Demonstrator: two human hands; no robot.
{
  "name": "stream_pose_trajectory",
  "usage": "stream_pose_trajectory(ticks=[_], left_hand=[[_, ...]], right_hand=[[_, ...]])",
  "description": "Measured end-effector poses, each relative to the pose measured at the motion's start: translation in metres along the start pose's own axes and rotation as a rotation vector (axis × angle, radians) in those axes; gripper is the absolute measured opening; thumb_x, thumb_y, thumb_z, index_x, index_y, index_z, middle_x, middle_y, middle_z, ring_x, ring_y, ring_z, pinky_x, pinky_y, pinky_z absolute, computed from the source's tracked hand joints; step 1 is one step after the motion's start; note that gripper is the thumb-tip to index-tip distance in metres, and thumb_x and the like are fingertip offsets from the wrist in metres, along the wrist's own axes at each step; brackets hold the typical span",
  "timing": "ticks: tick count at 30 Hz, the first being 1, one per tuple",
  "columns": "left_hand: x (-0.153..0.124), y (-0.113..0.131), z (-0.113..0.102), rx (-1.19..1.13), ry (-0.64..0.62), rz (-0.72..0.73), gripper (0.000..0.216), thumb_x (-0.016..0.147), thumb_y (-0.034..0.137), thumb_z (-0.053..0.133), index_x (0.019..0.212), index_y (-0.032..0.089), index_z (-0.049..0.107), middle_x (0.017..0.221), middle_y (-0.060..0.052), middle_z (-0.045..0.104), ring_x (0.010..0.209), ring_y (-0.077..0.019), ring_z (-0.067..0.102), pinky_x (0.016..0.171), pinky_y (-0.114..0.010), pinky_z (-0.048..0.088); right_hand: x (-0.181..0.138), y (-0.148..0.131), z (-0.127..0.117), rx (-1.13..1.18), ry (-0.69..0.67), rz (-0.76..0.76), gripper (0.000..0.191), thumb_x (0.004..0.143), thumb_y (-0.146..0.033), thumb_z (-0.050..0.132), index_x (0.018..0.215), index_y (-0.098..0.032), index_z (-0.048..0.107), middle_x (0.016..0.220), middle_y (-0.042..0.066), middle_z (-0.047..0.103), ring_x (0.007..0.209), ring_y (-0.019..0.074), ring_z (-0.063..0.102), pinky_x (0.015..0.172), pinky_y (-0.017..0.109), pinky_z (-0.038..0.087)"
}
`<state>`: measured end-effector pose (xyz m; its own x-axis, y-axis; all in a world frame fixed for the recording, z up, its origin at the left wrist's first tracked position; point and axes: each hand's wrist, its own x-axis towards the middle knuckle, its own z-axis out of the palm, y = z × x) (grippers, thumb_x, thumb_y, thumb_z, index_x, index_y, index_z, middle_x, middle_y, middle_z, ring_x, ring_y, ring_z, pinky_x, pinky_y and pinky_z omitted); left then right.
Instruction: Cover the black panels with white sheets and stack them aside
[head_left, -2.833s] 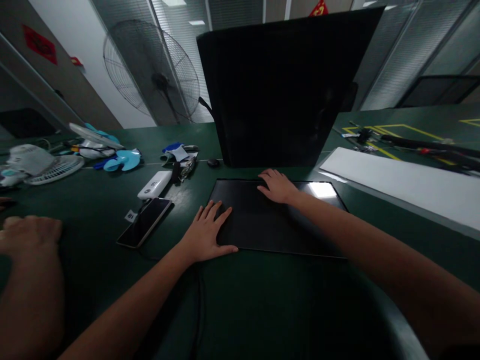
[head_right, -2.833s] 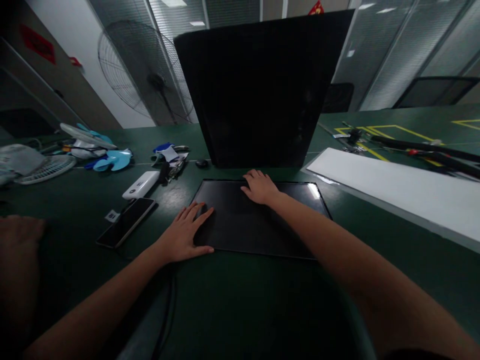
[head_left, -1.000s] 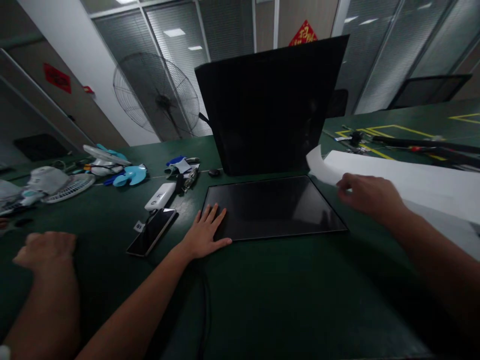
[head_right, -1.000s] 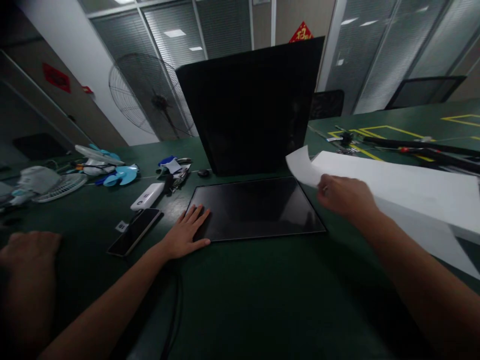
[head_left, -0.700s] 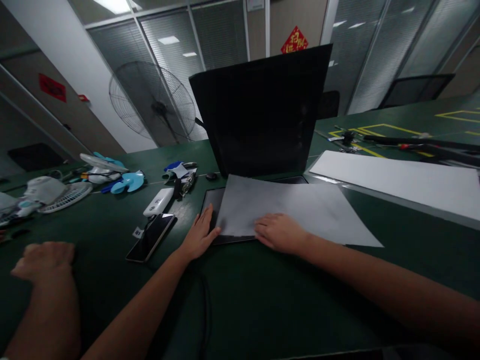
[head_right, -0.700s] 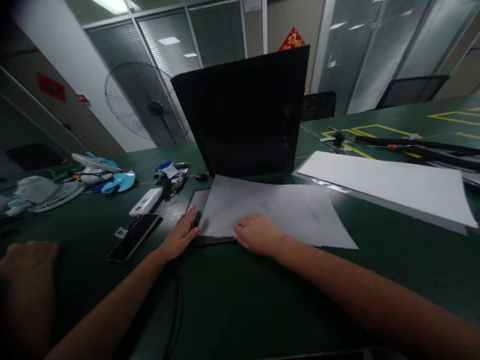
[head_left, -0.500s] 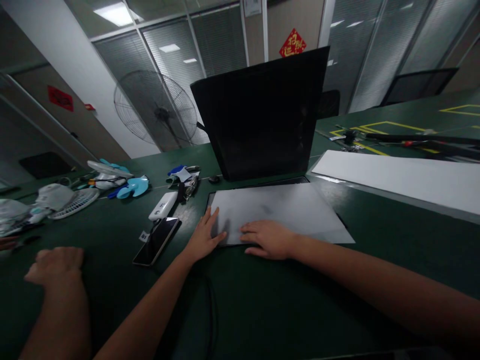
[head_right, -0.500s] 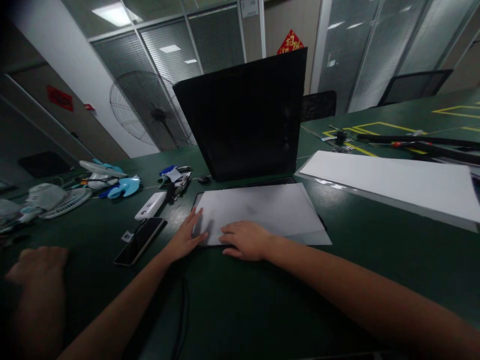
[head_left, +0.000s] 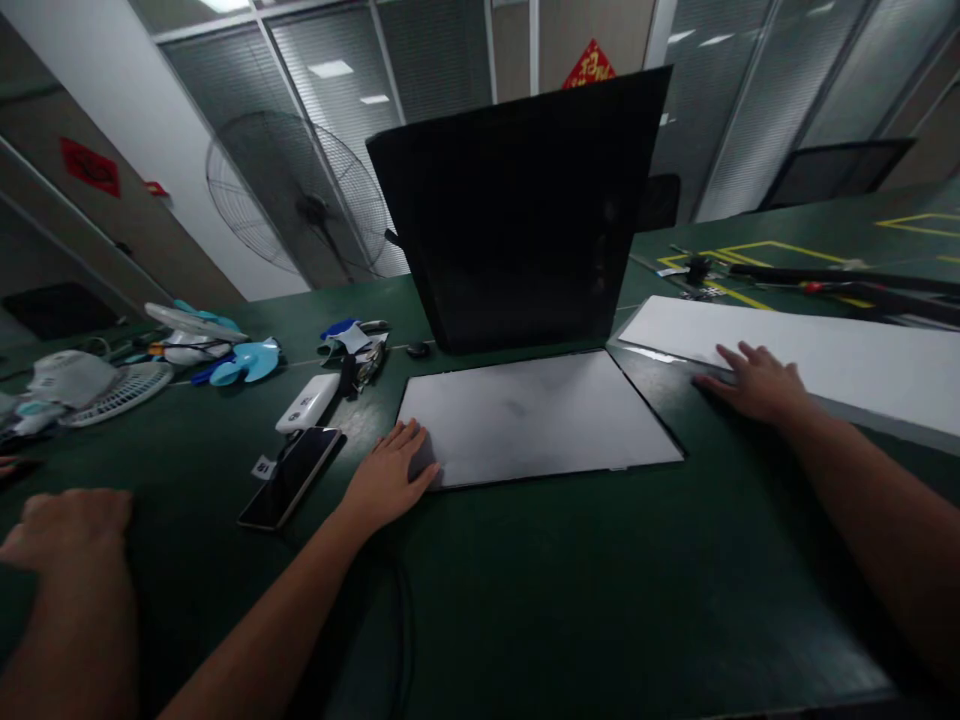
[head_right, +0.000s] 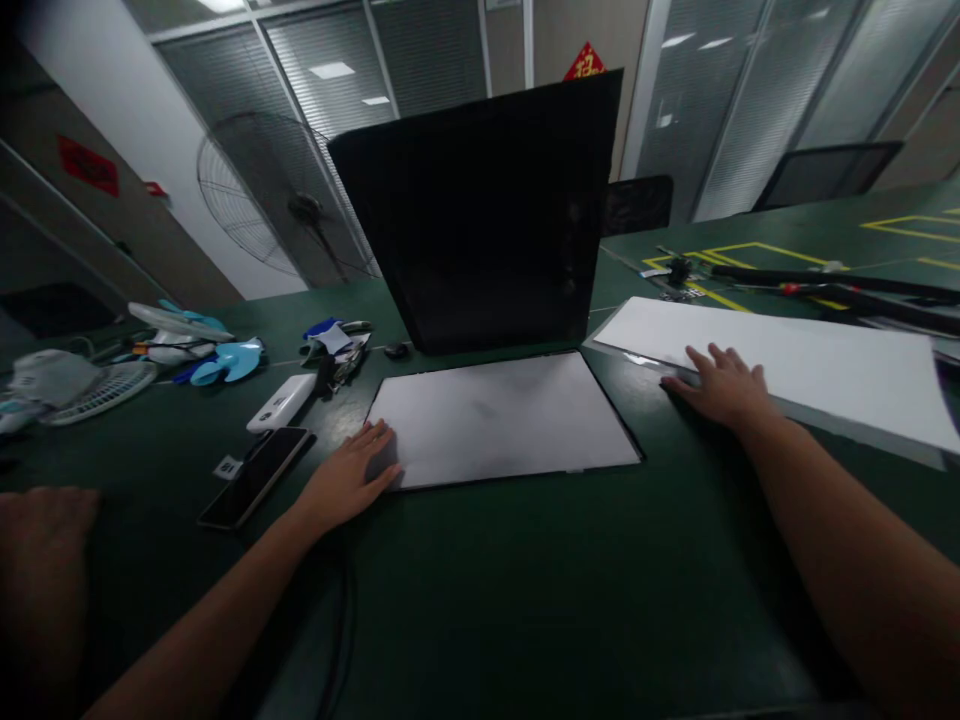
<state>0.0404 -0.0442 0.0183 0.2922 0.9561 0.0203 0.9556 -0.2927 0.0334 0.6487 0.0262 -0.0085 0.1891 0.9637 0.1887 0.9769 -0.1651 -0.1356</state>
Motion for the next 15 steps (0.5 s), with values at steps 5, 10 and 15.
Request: stream_pose_trajectory(ticks=[5, 10, 15], left_hand=[[0.002, 0.001, 0.000, 0.034, 0.009, 0.012, 0.074, 0.096, 0.057, 0.047, 0.150, 0.007, 0.048, 0.160, -0.018, 0.040, 0.151, -0.0343, 0.034, 0.121, -0.053, 0.033], [0.003, 0.003, 0.000, 0.061, 0.011, -0.007, 0.075, 0.095, 0.060, 0.046, 0.149, 0.008, 0.052, 0.159, -0.017, 0.043, 0.149, -0.0351, 0.038, 0.119, -0.054, 0.036], [0.002, 0.005, -0.003, 0.082, 0.016, -0.008, 0.072, 0.095, 0.058, 0.048, 0.147, 0.009, 0.054, 0.157, -0.016, 0.046, 0.148, -0.0337, 0.041, 0.120, -0.051, 0.036]], right_hand=[[0.006, 0.016, 0.008, 0.007, -0.065, 0.062, 0.070, 0.098, -0.063, 0.039, 0.152, -0.020, 0.047, 0.150, 0.021, 0.048, 0.129, 0.0420, 0.050, 0.097, 0.059, 0.042], [0.002, 0.012, -0.003, -0.027, -0.040, 0.097, 0.048, 0.100, -0.044, 0.034, 0.127, -0.021, 0.066, 0.123, 0.019, 0.065, 0.108, 0.0369, 0.059, 0.089, 0.060, 0.044], [-0.007, -0.008, -0.022, -0.095, 0.065, 0.171, 0.041, 0.099, -0.039, 0.036, 0.108, -0.015, 0.067, 0.101, 0.023, 0.065, 0.099, 0.0368, 0.061, 0.077, 0.055, 0.047]])
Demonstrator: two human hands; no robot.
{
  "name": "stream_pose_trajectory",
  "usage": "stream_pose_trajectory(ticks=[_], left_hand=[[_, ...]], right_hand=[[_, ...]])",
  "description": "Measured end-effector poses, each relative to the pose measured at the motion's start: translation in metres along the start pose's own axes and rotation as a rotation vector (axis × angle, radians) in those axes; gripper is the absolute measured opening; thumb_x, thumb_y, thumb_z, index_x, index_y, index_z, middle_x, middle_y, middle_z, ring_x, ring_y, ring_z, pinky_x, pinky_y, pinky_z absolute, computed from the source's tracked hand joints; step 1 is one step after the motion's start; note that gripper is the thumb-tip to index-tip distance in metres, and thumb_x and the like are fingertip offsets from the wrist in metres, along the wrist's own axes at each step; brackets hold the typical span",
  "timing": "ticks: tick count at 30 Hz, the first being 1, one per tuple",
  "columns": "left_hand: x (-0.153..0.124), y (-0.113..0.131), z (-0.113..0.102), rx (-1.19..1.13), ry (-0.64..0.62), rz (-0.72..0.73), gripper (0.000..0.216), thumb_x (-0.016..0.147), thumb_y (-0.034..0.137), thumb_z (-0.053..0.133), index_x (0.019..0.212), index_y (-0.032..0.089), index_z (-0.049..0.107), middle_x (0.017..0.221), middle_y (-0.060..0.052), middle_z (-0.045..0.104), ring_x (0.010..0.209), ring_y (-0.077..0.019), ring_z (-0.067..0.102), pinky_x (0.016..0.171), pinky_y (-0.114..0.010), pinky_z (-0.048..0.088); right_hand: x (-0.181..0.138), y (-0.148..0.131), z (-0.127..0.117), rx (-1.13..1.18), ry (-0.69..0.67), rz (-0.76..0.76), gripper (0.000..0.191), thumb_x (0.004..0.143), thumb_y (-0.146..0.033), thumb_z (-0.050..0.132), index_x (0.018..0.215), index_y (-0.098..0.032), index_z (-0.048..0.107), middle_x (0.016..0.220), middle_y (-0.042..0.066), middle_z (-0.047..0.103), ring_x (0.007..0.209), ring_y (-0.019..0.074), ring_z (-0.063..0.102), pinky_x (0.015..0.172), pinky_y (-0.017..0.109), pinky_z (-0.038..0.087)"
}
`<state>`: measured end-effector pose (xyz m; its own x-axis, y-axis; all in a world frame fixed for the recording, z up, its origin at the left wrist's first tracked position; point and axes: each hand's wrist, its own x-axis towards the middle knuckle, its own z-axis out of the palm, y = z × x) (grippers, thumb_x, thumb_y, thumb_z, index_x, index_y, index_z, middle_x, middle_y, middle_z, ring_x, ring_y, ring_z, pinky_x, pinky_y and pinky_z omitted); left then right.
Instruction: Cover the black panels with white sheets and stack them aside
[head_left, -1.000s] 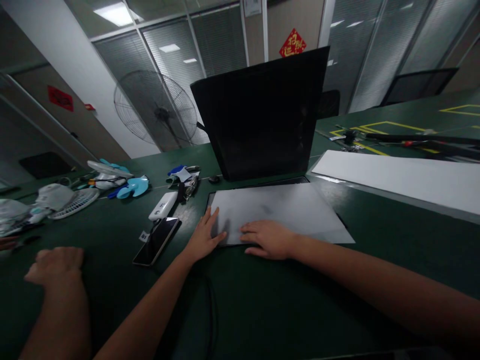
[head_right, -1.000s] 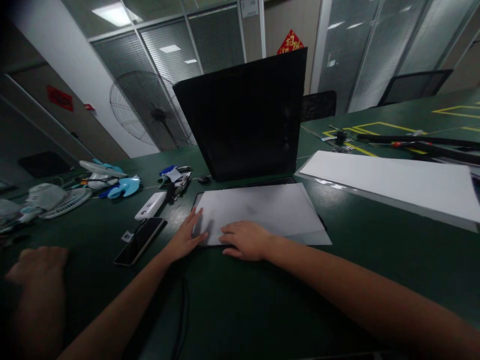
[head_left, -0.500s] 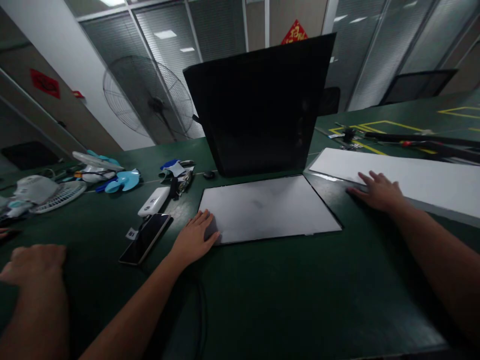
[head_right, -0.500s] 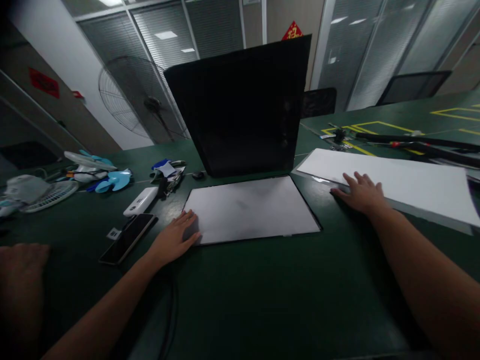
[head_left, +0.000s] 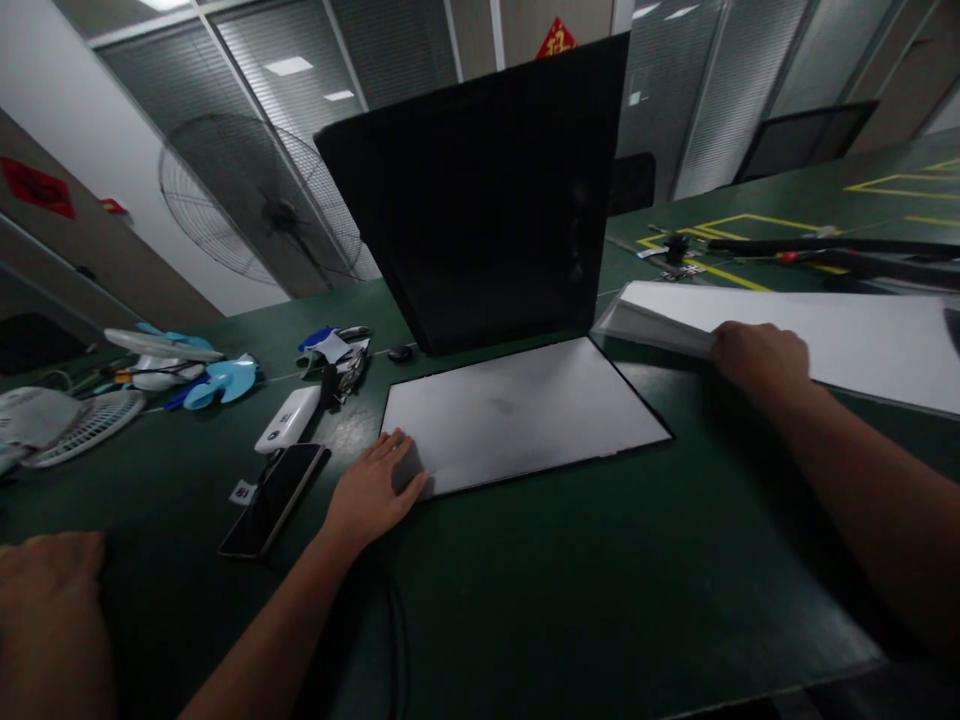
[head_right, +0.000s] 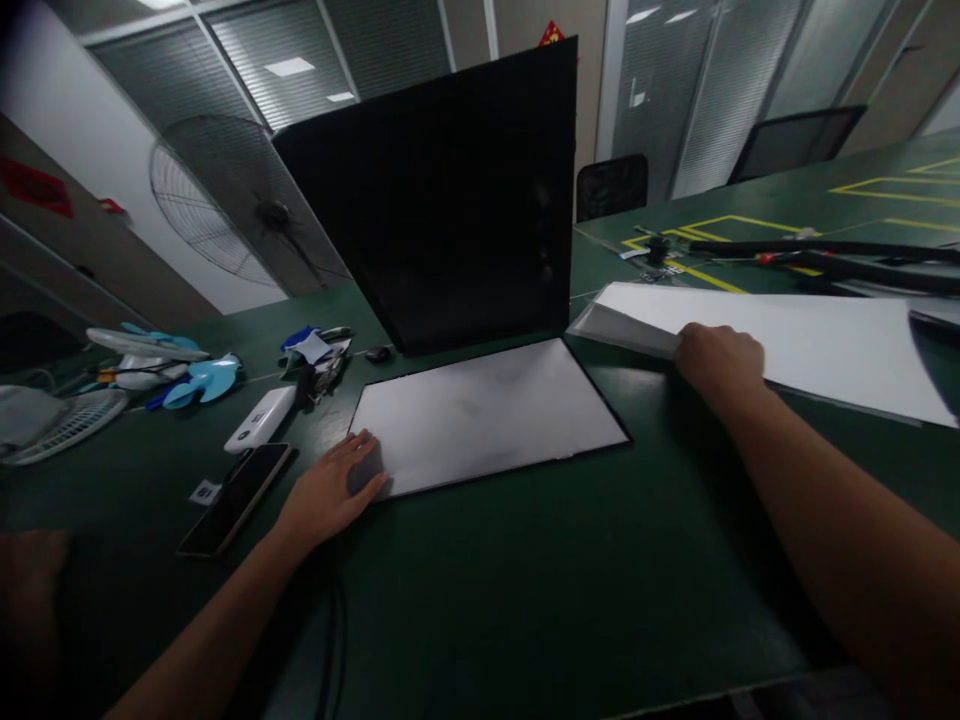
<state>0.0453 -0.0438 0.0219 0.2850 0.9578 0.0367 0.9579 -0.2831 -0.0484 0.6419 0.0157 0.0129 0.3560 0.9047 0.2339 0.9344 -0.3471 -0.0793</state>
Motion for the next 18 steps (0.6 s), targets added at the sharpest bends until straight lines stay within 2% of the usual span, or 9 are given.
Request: stream_pose_trajectory(ticks=[4, 7, 10, 13, 16, 18], left_hand=[[-0.001, 0.000, -0.001, -0.016, 0.026, -0.012, 0.068, 0.095, 0.056, 0.048, 0.144, 0.010, 0.057, 0.155, -0.017, 0.049, 0.146, -0.0349, 0.043, 0.117, -0.052, 0.040], [-0.001, 0.000, 0.000, -0.053, 0.064, -0.016, 0.061, 0.097, 0.052, 0.045, 0.140, 0.012, 0.062, 0.153, -0.015, 0.052, 0.144, -0.0329, 0.046, 0.118, -0.049, 0.039], [-0.001, 0.000, 0.000, -0.088, 0.095, -0.028, 0.054, 0.099, 0.049, 0.045, 0.135, 0.014, 0.066, 0.149, -0.014, 0.057, 0.141, -0.0315, 0.050, 0.118, -0.047, 0.040], [-0.001, -0.002, -0.001, -0.124, 0.124, -0.029, 0.053, 0.101, 0.049, 0.042, 0.132, 0.015, 0.067, 0.146, -0.013, 0.060, 0.138, -0.0309, 0.054, 0.117, -0.047, 0.041], [-0.001, -0.005, -0.001, -0.163, 0.154, -0.027, 0.059, 0.104, 0.052, 0.034, 0.137, 0.013, 0.063, 0.144, -0.013, 0.062, 0.136, -0.0305, 0.055, 0.117, -0.047, 0.041], [-0.001, -0.006, 0.000, -0.183, 0.163, -0.026, 0.063, 0.104, 0.055, 0.031, 0.140, 0.012, 0.060, 0.144, -0.014, 0.062, 0.136, -0.0312, 0.055, 0.116, -0.048, 0.041]], right_hand=[[-0.022, -0.032, -0.022, -0.022, 0.096, -0.022, 0.044, 0.101, -0.044, 0.030, 0.110, -0.017, 0.064, 0.101, 0.022, 0.065, 0.099, 0.0354, 0.062, 0.077, 0.052, 0.046], [-0.043, -0.064, -0.033, -0.021, 0.091, -0.148, 0.047, 0.102, -0.044, 0.028, 0.115, -0.015, 0.063, 0.102, 0.023, 0.067, 0.093, 0.0352, 0.064, 0.076, 0.051, 0.046], [-0.065, -0.098, -0.039, -0.001, -0.039, -0.418, 0.035, 0.097, -0.042, 0.044, 0.106, -0.017, 0.067, 0.095, 0.016, 0.070, 0.083, 0.0288, 0.066, 0.075, 0.042, 0.046], [-0.088, -0.127, -0.042, 0.051, -0.215, -0.804, 0.021, 0.092, -0.035, 0.053, 0.098, -0.022, 0.070, 0.093, 0.007, 0.071, 0.084, 0.0206, 0.065, 0.077, 0.034, 0.047], [-0.115, -0.152, -0.043, 0.183, -0.313, -1.099, 0.028, 0.097, -0.035, 0.049, 0.108, -0.021, 0.071, 0.108, 0.009, 0.071, 0.096, 0.0221, 0.066, 0.086, 0.038, 0.051], [-0.131, -0.165, -0.042, 0.317, -0.365, -1.157, 0.038, 0.100, -0.044, 0.049, 0.125, -0.023, 0.069, 0.128, 0.009, 0.067, 0.114, 0.0250, 0.063, 0.099, 0.044, 0.049]])
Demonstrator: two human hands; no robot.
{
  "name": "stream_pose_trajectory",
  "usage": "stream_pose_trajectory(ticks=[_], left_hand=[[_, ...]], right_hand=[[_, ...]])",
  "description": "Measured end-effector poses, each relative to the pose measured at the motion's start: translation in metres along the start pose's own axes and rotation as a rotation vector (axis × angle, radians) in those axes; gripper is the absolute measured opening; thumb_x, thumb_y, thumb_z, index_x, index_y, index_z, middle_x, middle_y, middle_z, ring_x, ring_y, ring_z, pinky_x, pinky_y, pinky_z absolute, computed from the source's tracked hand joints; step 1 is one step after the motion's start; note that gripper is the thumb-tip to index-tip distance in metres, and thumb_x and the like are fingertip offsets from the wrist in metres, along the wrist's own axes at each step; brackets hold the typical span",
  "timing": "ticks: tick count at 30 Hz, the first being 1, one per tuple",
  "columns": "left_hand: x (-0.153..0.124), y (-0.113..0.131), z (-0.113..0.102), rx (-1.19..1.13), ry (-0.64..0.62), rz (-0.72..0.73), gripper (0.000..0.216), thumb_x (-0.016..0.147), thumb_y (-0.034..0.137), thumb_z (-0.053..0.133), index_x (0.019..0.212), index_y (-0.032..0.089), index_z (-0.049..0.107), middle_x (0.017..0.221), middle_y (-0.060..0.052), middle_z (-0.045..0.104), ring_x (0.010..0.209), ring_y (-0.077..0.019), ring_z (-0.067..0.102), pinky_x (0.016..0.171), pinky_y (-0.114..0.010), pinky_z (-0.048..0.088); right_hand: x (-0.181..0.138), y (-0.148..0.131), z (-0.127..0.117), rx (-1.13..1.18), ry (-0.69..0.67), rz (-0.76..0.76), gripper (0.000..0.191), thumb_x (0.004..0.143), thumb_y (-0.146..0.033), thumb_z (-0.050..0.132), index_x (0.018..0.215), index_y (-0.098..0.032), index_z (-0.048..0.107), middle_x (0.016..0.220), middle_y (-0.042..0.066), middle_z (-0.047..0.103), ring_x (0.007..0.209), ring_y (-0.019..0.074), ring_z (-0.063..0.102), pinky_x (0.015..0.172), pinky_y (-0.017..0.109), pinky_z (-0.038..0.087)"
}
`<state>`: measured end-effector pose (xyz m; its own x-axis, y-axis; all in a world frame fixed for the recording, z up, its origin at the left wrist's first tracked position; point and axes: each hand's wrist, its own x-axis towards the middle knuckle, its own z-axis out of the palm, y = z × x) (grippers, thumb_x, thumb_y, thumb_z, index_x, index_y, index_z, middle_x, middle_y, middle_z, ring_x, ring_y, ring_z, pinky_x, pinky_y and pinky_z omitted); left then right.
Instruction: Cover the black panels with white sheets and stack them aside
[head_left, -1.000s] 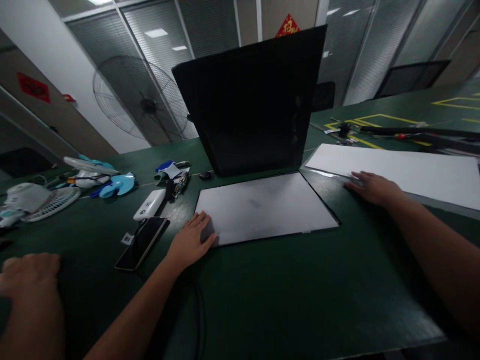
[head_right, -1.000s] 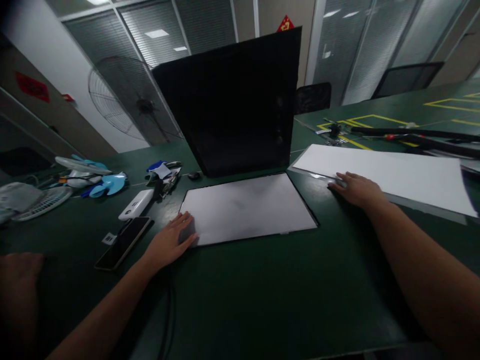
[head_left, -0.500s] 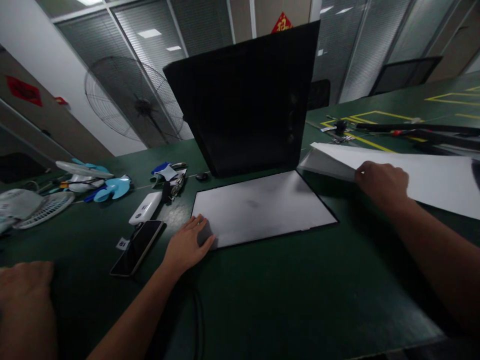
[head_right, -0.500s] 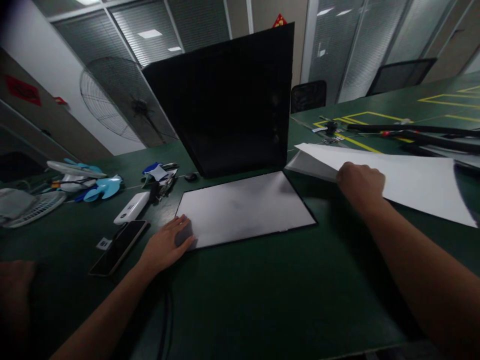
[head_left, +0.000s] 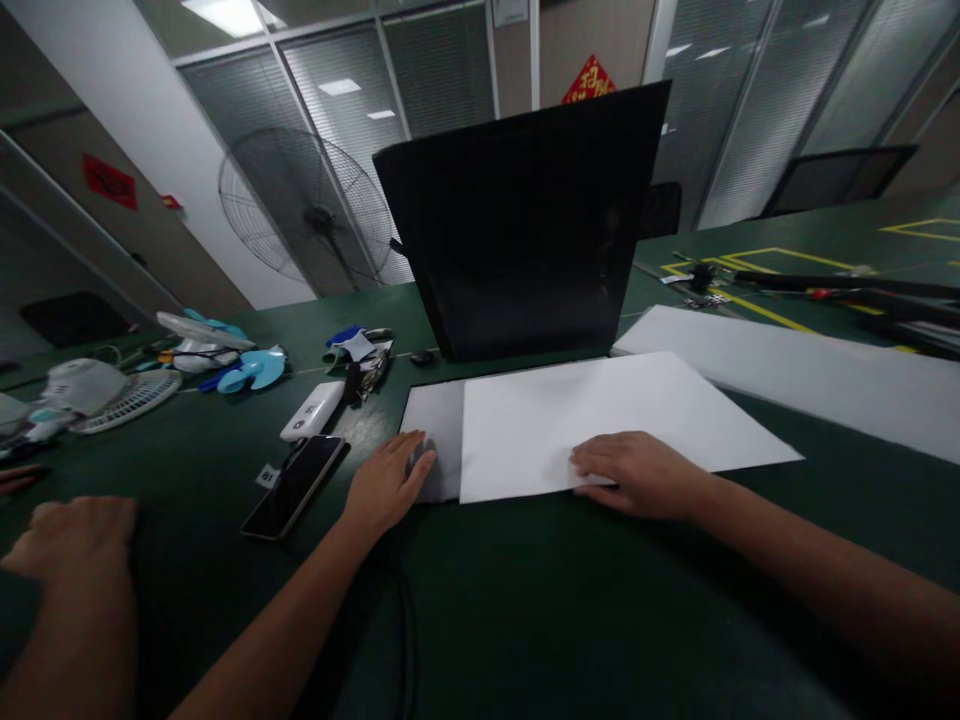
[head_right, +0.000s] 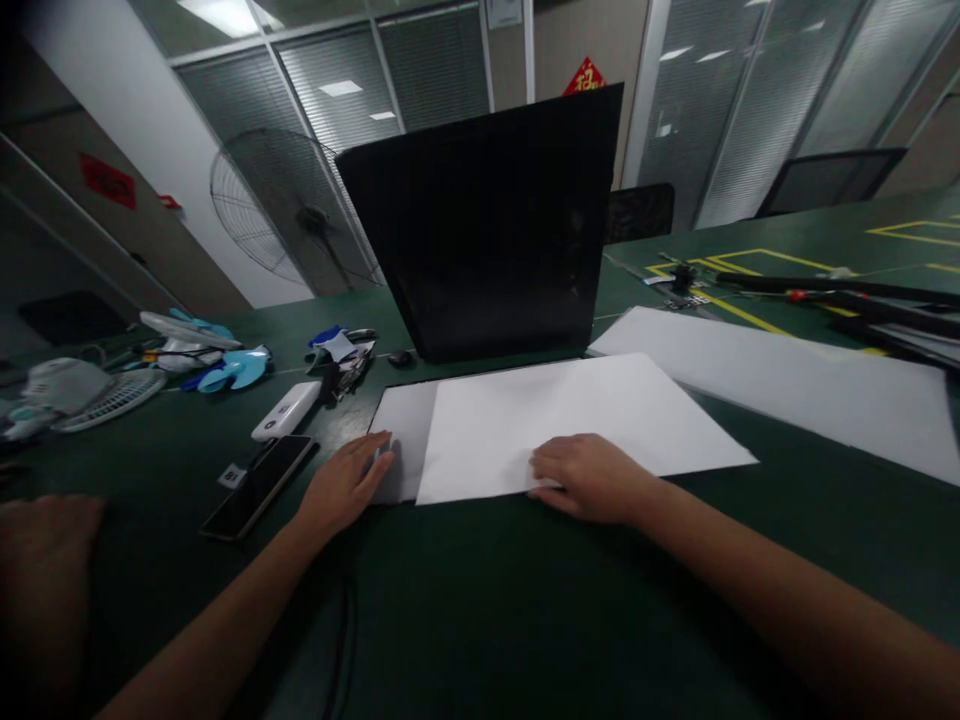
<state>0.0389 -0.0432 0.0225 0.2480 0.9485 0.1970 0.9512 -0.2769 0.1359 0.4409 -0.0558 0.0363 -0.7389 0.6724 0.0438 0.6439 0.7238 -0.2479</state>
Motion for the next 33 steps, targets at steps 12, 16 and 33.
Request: stream_pose_trajectory(ticks=[12, 16, 33], left_hand=[[0.005, -0.007, 0.008, -0.019, -0.019, -0.051, 0.062, 0.093, 0.060, 0.055, 0.138, 0.019, 0.061, 0.148, -0.012, 0.055, 0.135, -0.0329, 0.053, 0.116, -0.049, 0.041], [0.010, -0.012, 0.015, -0.083, 0.051, -0.097, 0.051, 0.094, 0.053, 0.054, 0.130, 0.020, 0.066, 0.144, -0.010, 0.059, 0.133, -0.0306, 0.055, 0.116, -0.046, 0.041], [0.008, -0.015, 0.017, -0.086, 0.033, -0.101, 0.054, 0.094, 0.054, 0.054, 0.130, 0.016, 0.068, 0.150, -0.013, 0.055, 0.138, -0.0314, 0.052, 0.119, -0.048, 0.038]], right_hand=[[-0.017, 0.082, 0.002, -0.118, 0.300, 0.392, 0.056, 0.102, -0.055, 0.038, 0.144, -0.023, 0.059, 0.149, 0.009, 0.053, 0.136, 0.0307, 0.051, 0.115, 0.056, 0.043], [-0.034, 0.117, -0.001, -0.198, 0.228, 0.472, 0.053, 0.100, -0.055, 0.040, 0.134, -0.025, 0.067, 0.141, 0.009, 0.060, 0.126, 0.0336, 0.059, 0.103, 0.059, 0.052], [-0.017, 0.058, -0.002, -0.162, 0.106, 0.237, 0.069, 0.093, -0.069, 0.049, 0.151, -0.033, 0.050, 0.155, 0.008, 0.046, 0.140, 0.0388, 0.044, 0.114, 0.066, 0.034]])
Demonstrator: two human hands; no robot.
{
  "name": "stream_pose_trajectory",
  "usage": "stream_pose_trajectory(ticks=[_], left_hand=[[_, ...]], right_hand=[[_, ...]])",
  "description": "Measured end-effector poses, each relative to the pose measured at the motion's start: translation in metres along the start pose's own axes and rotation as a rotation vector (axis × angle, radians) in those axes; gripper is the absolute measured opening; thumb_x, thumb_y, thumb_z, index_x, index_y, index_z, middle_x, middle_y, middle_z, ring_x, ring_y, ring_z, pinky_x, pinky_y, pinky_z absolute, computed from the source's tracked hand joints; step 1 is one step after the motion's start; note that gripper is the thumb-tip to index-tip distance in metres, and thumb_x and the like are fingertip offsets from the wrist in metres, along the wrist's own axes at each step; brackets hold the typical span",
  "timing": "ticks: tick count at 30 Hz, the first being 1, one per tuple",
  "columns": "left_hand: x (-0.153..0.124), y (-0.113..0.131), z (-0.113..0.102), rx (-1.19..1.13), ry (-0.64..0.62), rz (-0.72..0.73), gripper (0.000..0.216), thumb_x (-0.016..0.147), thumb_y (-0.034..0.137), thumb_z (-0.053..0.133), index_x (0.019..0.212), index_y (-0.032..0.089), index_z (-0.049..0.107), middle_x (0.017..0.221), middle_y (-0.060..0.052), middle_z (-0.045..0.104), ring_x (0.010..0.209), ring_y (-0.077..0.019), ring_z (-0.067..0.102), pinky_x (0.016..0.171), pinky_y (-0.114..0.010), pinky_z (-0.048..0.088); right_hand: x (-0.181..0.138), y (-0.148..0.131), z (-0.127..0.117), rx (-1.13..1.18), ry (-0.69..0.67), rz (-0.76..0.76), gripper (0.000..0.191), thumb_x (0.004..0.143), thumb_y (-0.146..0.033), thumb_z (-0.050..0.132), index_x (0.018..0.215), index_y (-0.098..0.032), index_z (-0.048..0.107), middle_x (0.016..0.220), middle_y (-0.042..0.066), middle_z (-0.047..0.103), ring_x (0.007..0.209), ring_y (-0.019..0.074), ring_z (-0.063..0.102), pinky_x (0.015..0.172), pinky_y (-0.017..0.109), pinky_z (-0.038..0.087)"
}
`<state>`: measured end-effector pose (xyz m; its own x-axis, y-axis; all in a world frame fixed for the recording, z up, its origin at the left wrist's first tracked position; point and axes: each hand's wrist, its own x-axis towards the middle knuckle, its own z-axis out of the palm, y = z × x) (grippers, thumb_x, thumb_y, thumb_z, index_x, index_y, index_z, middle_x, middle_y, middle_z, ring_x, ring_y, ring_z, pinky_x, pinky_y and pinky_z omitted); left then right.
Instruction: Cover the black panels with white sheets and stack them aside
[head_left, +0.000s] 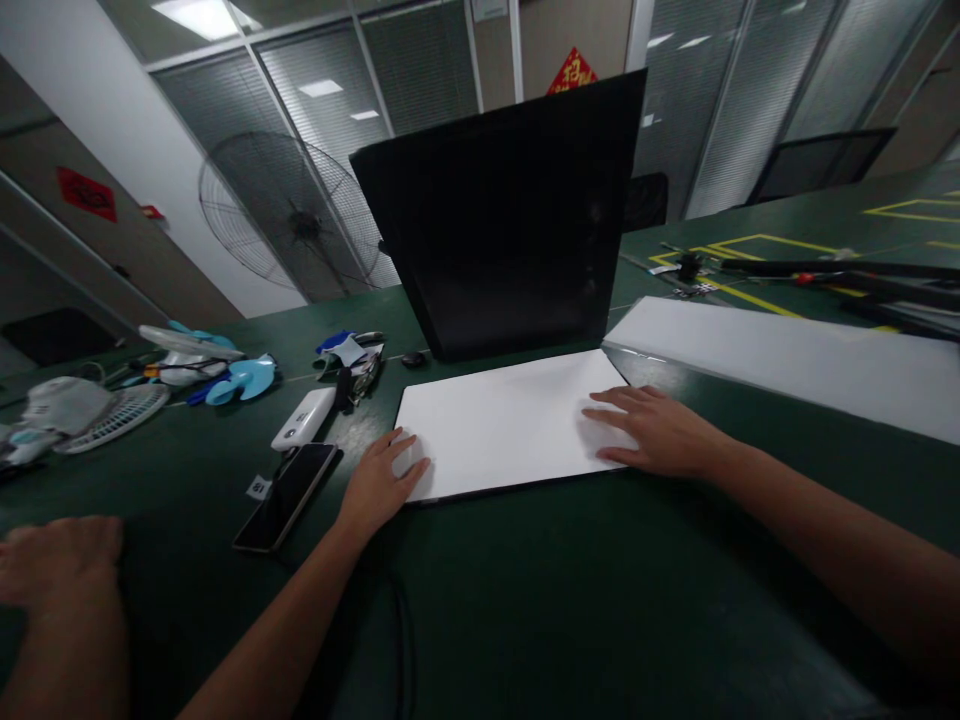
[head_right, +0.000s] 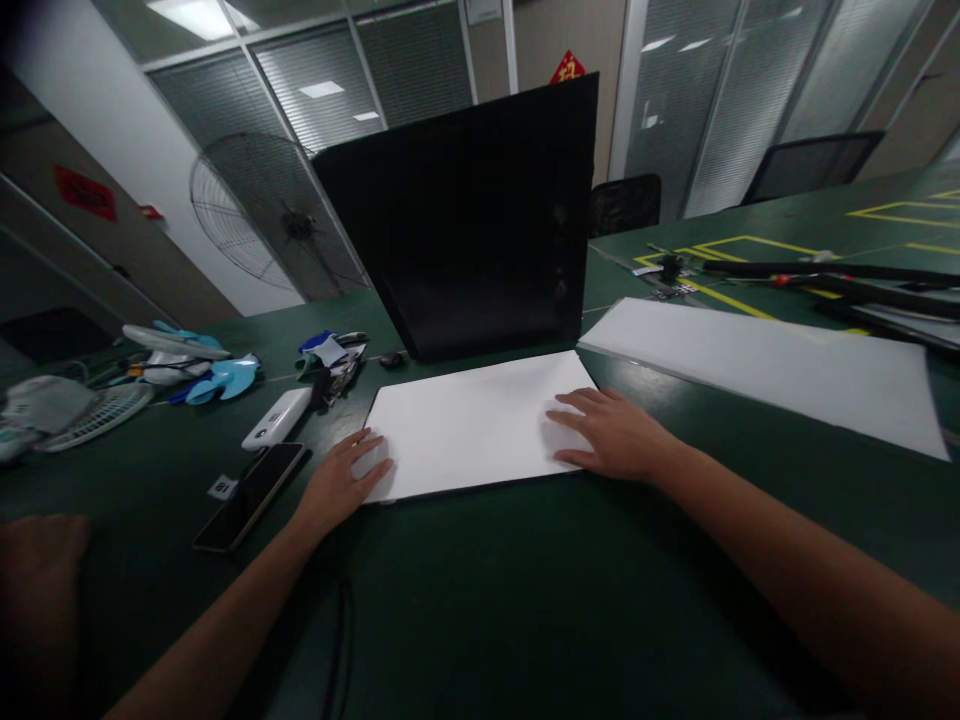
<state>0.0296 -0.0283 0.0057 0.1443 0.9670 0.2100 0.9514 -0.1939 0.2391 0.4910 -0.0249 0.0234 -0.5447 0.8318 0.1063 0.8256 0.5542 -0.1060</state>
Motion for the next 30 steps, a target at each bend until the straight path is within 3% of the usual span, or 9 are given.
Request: stream_pose_trajectory(ticks=[2, 4, 9, 15, 17, 20, 24, 26, 30], left_hand=[[0.000, -0.001, 0.001, 0.010, 0.005, 0.009, 0.053, 0.094, 0.055, 0.054, 0.129, 0.017, 0.069, 0.148, -0.012, 0.058, 0.136, -0.0309, 0.054, 0.119, -0.049, 0.039], [0.000, -0.002, 0.002, 0.027, 0.014, 0.022, 0.052, 0.094, 0.055, 0.054, 0.128, 0.019, 0.069, 0.145, -0.011, 0.060, 0.135, -0.0302, 0.055, 0.118, -0.049, 0.040], [-0.001, 0.001, 0.000, 0.005, 0.014, 0.023, 0.057, 0.096, 0.058, 0.050, 0.131, 0.017, 0.067, 0.145, -0.013, 0.061, 0.136, -0.0297, 0.055, 0.118, -0.048, 0.039], [-0.005, 0.006, 0.000, 0.009, -0.079, 0.102, 0.068, 0.097, 0.063, 0.047, 0.149, 0.020, 0.052, 0.160, -0.013, 0.044, 0.150, -0.0315, 0.036, 0.122, -0.052, 0.031], [-0.005, 0.005, 0.000, 0.023, -0.100, 0.111, 0.066, 0.098, 0.063, 0.045, 0.149, 0.021, 0.052, 0.161, -0.013, 0.043, 0.151, -0.0322, 0.034, 0.122, -0.053, 0.030], [-0.005, 0.005, 0.001, 0.047, -0.108, 0.091, 0.066, 0.099, 0.062, 0.045, 0.149, 0.020, 0.052, 0.161, -0.013, 0.042, 0.152, -0.0328, 0.033, 0.122, -0.053, 0.029], [-0.005, 0.008, 0.000, 0.067, -0.112, 0.079, 0.067, 0.097, 0.063, 0.046, 0.149, 0.020, 0.052, 0.162, -0.013, 0.041, 0.151, -0.0325, 0.033, 0.122, -0.052, 0.029], [-0.006, 0.009, -0.001, 0.072, -0.116, 0.076, 0.068, 0.097, 0.064, 0.046, 0.149, 0.021, 0.052, 0.161, -0.012, 0.042, 0.151, -0.0322, 0.035, 0.122, -0.052, 0.031], [-0.006, 0.009, -0.001, 0.083, -0.108, 0.072, 0.069, 0.096, 0.065, 0.047, 0.148, 0.021, 0.053, 0.161, -0.012, 0.042, 0.150, -0.0323, 0.036, 0.122, -0.051, 0.030]], right_hand=[[-0.001, 0.000, 0.003, 0.086, -0.039, -0.111, 0.081, 0.089, -0.072, 0.056, 0.159, -0.039, 0.034, 0.165, 0.004, 0.027, 0.150, 0.0382, 0.029, 0.119, 0.067, 0.025], [-0.001, 0.001, 0.007, 0.135, -0.077, -0.174, 0.091, 0.085, -0.073, 0.061, 0.161, -0.040, 0.025, 0.167, 0.003, 0.019, 0.152, 0.0385, 0.022, 0.122, 0.067, 0.019], [-0.001, 0.001, 0.010, 0.128, -0.091, -0.144, 0.081, 0.086, -0.072, 0.060, 0.158, -0.043, 0.034, 0.165, 0.003, 0.027, 0.149, 0.0393, 0.029, 0.119, 0.069, 0.023], [0.002, 0.012, 0.006, 0.119, -0.095, -0.146, 0.079, 0.088, -0.073, 0.056, 0.158, -0.045, 0.032, 0.165, 0.001, 0.029, 0.148, 0.0373, 0.033, 0.117, 0.068, 0.027], [0.000, 0.035, 0.005, 0.083, -0.021, -0.044, 0.071, 0.094, -0.068, 0.050, 0.158, -0.042, 0.033, 0.164, -0.001, 0.031, 0.147, 0.0322, 0.036, 0.119, 0.060, 0.030], [-0.013, 0.088, 0.006, -0.035, 0.148, 0.300, 0.068, 0.099, -0.059, 0.042, 0.159, -0.028, 0.035, 0.164, 0.007, 0.031, 0.147, 0.0308, 0.035, 0.121, 0.054, 0.029], [-0.041, 0.152, 0.009, -0.099, 0.190, 0.695, 0.081, 0.095, -0.057, 0.048, 0.157, -0.006, 0.036, 0.160, 0.029, 0.026, 0.148, 0.0456, 0.025, 0.116, 0.067, 0.025], [-0.051, 0.168, 0.010, -0.081, 0.155, 0.809, 0.079, 0.095, -0.063, 0.046, 0.151, -0.007, 0.046, 0.154, 0.033, 0.035, 0.140, 0.0500, 0.037, 0.105, 0.070, 0.034], [-0.056, 0.172, 0.004, -0.036, 0.090, 0.830, 0.064, 0.095, -0.063, 0.046, 0.137, -0.017, 0.061, 0.142, 0.024, 0.054, 0.124, 0.0449, 0.053, 0.099, 0.065, 0.043]])
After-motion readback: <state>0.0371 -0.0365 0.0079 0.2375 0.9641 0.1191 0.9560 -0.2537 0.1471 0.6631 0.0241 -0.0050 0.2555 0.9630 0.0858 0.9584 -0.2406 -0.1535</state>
